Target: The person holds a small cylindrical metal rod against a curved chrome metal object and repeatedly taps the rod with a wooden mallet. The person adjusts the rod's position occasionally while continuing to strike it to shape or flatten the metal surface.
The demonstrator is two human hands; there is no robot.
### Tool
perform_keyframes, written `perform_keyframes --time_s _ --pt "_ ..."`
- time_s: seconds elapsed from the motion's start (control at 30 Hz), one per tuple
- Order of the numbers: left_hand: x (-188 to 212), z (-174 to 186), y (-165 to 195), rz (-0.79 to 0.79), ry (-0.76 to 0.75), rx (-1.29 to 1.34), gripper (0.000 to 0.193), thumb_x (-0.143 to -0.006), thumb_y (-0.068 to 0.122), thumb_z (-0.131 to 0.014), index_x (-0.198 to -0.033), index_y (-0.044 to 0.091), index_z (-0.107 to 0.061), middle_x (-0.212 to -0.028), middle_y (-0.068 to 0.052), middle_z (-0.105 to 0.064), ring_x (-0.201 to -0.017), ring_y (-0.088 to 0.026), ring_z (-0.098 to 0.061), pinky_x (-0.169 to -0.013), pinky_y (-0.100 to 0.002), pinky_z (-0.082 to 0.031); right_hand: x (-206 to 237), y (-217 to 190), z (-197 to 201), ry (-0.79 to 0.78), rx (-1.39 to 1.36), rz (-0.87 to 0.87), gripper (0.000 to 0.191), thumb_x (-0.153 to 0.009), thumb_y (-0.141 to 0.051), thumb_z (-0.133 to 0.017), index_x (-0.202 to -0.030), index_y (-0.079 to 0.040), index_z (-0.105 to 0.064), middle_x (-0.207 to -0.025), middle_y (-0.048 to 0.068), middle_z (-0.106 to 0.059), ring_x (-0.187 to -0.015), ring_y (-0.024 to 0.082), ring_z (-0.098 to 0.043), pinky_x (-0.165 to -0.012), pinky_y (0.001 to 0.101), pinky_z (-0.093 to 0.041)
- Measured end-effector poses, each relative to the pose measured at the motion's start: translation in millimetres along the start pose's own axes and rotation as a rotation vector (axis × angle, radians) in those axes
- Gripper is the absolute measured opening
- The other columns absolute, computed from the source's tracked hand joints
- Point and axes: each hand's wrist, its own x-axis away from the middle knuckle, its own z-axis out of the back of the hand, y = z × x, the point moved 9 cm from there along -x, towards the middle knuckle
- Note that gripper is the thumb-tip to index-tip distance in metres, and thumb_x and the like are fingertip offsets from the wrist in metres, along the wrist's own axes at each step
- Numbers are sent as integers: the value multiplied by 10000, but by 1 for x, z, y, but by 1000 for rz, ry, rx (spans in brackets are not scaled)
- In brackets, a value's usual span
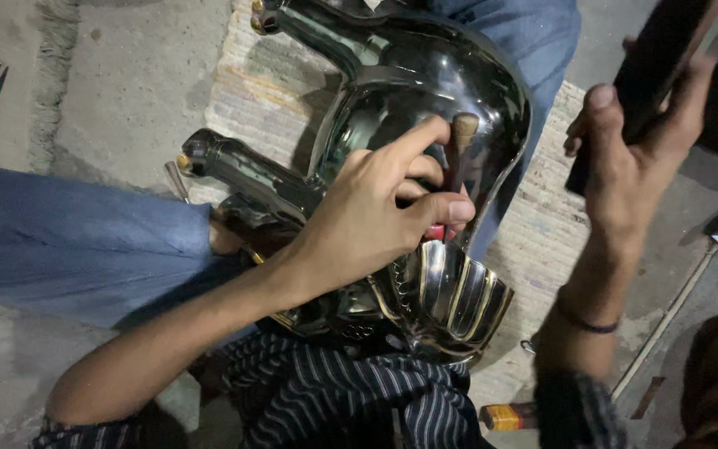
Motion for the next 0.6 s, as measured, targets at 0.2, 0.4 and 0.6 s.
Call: perform_keyframes --time_s 0.2,0.4,0.6 --pt "-1 -1 1 2 35 -4 389 -993 156 -660 -1301 -31 -511 -934 -181 -792 -784 -197 -825 -615 -283 -704 -27 -66 -6 -328 516 269 419 -1114 -141 -737 -1414 -9 -477 -913 128 -627 -730 200 -641 -662 322 -517" --pt "0 -1 -3 31 52 -61 321 -1001 186 -662 -1227 -15 -556 -974 -169 -792 -813 -199 -833 -603 -310 -670 -38 -84 -33 -641 677 268 555 -966 -202 -760 -1450 -50 -534 -905 136 -683 -705 237 -675 -643 342 -539" --pt "2 -2 6 -123 50 -133 330 -1038 233 -690 -1220 -26 -595 -982 -177 -799 -824 -221 -841 -741 -359 -680 -34 -97 -44 -678 732 442 603 -928 -221 -772 -1437 -15 -524 -1036 191 -715 -851 282 -733 -728 373 -594"
